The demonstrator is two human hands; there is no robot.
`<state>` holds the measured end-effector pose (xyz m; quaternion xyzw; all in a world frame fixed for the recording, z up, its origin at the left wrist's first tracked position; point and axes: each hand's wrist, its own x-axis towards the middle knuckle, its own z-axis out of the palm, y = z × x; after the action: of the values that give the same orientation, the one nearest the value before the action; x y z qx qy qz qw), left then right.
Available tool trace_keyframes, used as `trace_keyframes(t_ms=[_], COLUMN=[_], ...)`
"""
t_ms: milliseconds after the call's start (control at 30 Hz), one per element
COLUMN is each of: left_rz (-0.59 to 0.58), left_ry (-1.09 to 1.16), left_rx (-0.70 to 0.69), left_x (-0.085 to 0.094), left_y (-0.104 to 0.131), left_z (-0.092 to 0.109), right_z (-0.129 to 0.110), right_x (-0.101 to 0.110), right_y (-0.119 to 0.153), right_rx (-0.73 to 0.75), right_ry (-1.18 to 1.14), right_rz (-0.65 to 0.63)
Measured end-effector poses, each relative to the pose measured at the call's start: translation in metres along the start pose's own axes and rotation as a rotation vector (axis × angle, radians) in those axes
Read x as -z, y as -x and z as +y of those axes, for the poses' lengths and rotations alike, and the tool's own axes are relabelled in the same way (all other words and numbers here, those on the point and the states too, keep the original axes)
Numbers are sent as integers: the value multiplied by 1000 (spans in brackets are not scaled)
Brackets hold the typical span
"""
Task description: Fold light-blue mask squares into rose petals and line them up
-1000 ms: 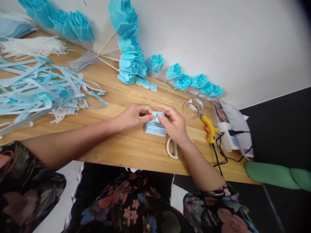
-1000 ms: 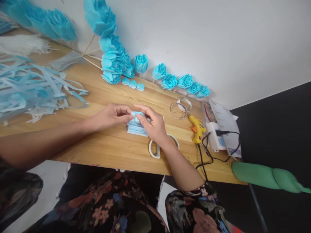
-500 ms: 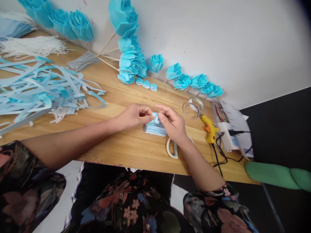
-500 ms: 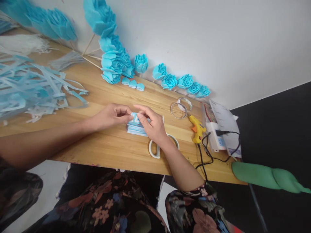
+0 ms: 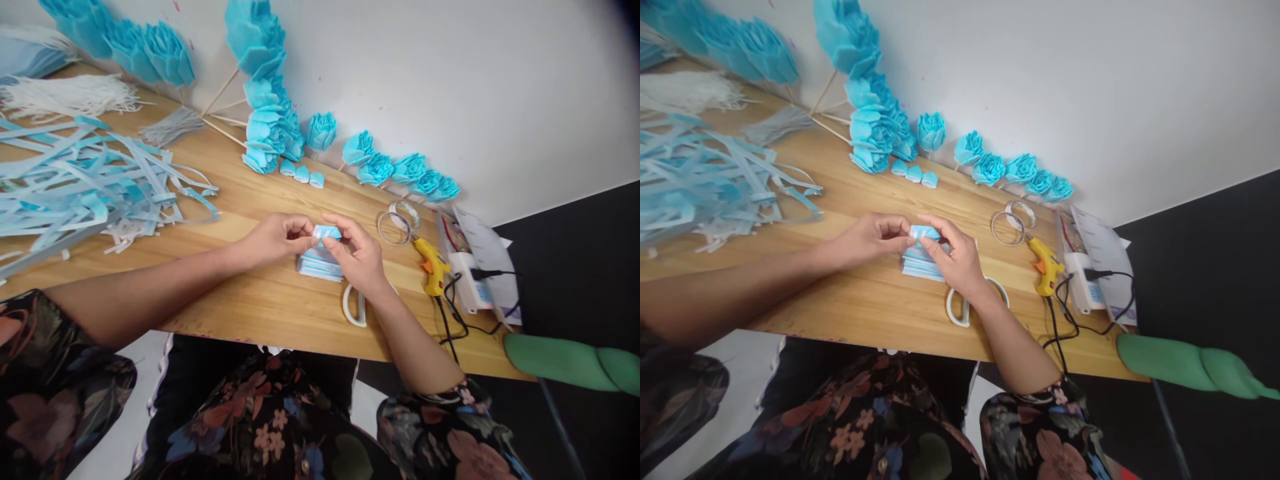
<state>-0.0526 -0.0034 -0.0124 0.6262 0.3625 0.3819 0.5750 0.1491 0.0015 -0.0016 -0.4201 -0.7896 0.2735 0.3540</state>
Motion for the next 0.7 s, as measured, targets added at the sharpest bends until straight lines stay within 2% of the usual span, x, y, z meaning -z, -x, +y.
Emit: trace_keyframes(t_ms=[200, 400, 700], left_rz=[57, 93, 179], left_ry=[-4, 9, 60], left_rx=[1, 0, -36], left_x=[1, 0, 0], left_y=[0, 1, -1], left_z=[0, 4, 7], right_z=[6, 6, 10], right_x=[-1, -3, -1], right_y=[1, 1, 0], right_rx=[-53, -65, -72], right_ry=[-87, -86, -126], right_rz=[-41, 10, 12])
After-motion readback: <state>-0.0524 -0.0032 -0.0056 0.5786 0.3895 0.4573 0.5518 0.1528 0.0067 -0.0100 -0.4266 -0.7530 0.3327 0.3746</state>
